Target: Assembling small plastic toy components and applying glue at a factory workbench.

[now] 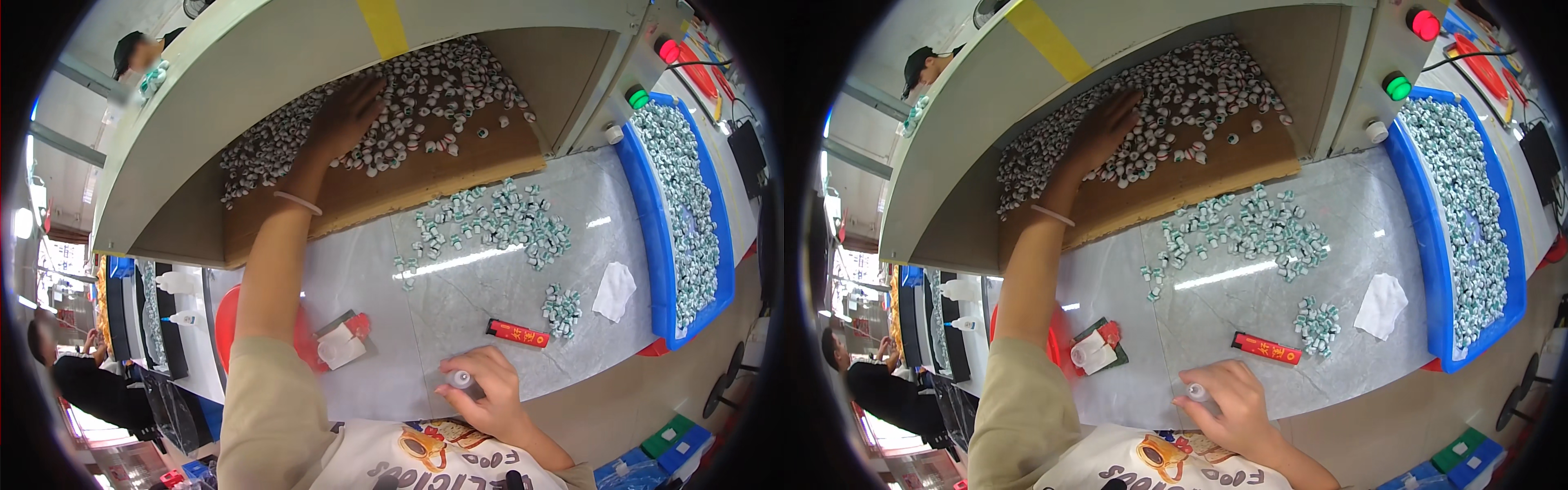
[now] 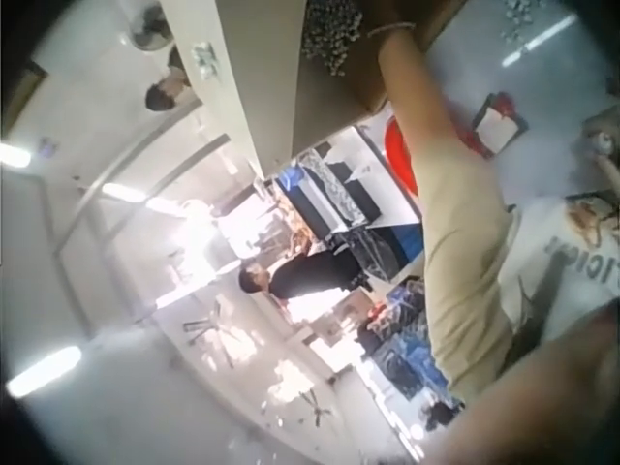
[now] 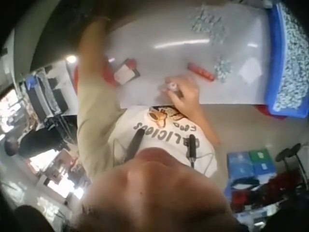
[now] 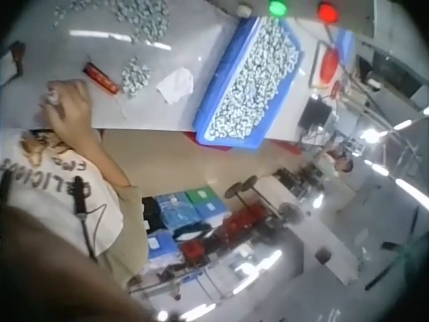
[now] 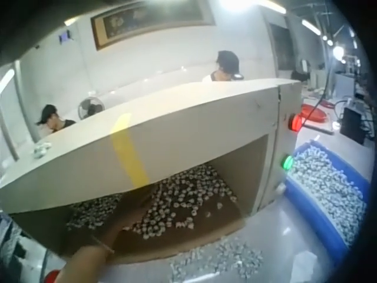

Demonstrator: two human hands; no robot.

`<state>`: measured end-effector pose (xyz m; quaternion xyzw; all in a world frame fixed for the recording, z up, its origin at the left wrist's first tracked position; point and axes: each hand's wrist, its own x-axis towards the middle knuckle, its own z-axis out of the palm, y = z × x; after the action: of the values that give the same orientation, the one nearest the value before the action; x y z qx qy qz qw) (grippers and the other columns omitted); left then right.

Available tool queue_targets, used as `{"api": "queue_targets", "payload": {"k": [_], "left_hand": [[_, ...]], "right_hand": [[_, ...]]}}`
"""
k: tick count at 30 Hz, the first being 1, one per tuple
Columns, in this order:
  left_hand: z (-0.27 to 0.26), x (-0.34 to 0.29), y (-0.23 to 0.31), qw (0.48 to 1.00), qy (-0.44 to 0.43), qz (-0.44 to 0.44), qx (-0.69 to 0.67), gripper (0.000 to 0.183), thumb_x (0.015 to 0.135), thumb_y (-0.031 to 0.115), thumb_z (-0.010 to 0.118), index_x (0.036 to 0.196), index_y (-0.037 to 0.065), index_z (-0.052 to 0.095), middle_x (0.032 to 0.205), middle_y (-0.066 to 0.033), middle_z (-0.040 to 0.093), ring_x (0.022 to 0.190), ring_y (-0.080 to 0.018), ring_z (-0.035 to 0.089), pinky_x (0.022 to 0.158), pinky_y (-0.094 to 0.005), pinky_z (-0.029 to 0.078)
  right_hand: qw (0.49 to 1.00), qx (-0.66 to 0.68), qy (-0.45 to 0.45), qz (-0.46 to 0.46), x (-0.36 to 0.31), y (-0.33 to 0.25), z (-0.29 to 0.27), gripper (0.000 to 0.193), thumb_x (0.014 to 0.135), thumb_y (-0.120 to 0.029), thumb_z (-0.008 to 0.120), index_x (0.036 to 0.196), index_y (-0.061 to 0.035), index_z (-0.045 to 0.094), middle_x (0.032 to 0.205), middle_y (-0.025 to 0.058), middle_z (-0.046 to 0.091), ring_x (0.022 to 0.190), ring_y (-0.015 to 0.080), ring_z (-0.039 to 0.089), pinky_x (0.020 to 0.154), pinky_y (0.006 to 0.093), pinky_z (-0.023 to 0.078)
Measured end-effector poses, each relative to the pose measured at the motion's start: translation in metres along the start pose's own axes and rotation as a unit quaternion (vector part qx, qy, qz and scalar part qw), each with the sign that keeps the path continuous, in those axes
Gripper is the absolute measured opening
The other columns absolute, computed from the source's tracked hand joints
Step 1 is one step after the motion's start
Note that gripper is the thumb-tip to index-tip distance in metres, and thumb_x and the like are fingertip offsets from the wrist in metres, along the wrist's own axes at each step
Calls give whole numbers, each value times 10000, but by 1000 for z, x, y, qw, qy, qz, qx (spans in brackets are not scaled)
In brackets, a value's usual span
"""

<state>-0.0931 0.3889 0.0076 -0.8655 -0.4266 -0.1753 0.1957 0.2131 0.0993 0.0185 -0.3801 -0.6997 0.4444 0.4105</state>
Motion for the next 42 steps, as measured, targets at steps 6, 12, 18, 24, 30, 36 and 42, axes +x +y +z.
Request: {"api": "queue_targets", "payload": {"k": [6, 12, 18, 24, 30, 36, 42], "left_hand": [[-37, -4, -12, 931, -141, -262, -210, 443, 900, 353, 390, 1255, 88, 407, 1310, -165, 367, 1225, -293, 329, 1012, -362, 248], [-11, -21, -30, 953, -97, -273, -86, 440, 904, 342, 383, 1257, 81, 405, 1332, -181, 325, 1240, -286, 307, 1015, -358, 243], [-27, -62, -23, 983, -62, -157, -65, 403, 889, 304, 403, 1226, 86, 440, 1285, -155, 378, 1181, -301, 366, 963, -393, 308], [-51, -128, -49, 957, -124, -262, -25, 421, 897, 314, 394, 1258, 100, 411, 1348, -152, 305, 1200, -320, 343, 991, -385, 277], [-81, -153, -54, 938, -120, -315, -78, 429, 900, 317, 380, 1257, 81, 400, 1311, -160, 352, 1196, -338, 341, 963, -392, 309], [-67, -147, -59, 939, -118, -302, 113, 428, 905, 310, 363, 1258, 69, 392, 1300, -159, 366, 1205, -352, 323, 983, -412, 291], [-56, -165, -66, 962, -95, -248, 68, 421, 907, 337, 345, 1266, 122, 397, 1306, -148, 371, 1220, -324, 318, 994, -409, 275]], "right_hand": [[1000, -6, -2, 12, -1, 4, 1, 254, 596, -68, 709, 823, -23, 604, 786, 77, 622, 714, 237, 540, 629, 317, 427], [1000, -11, -12, 11, 0, -3, 3, 256, 593, -46, 699, 828, -23, 600, 769, 74, 620, 716, 231, 543, 630, 310, 425], [999, -4, -8, 34, -1, -1, 5, 247, 593, -18, 677, 827, -21, 598, 761, 73, 618, 722, 224, 545, 638, 303, 423], [999, -7, -10, 34, 0, -1, 5, 248, 591, -14, 674, 827, -22, 598, 755, 69, 618, 724, 221, 544, 646, 302, 420], [999, -11, -12, 30, 0, 0, 4, 252, 592, -15, 674, 832, -21, 597, 755, 64, 619, 719, 219, 541, 645, 299, 416], [999, -14, -17, 26, -2, -1, 7, 263, 601, -15, 674, 850, -17, 592, 755, 65, 618, 724, 212, 537, 647, 297, 416], [999, -15, -15, 49, -3, -3, 8, 249, 611, -12, 674, 845, -4, 588, 758, 75, 614, 731, 209, 532, 647, 291, 416]]}}
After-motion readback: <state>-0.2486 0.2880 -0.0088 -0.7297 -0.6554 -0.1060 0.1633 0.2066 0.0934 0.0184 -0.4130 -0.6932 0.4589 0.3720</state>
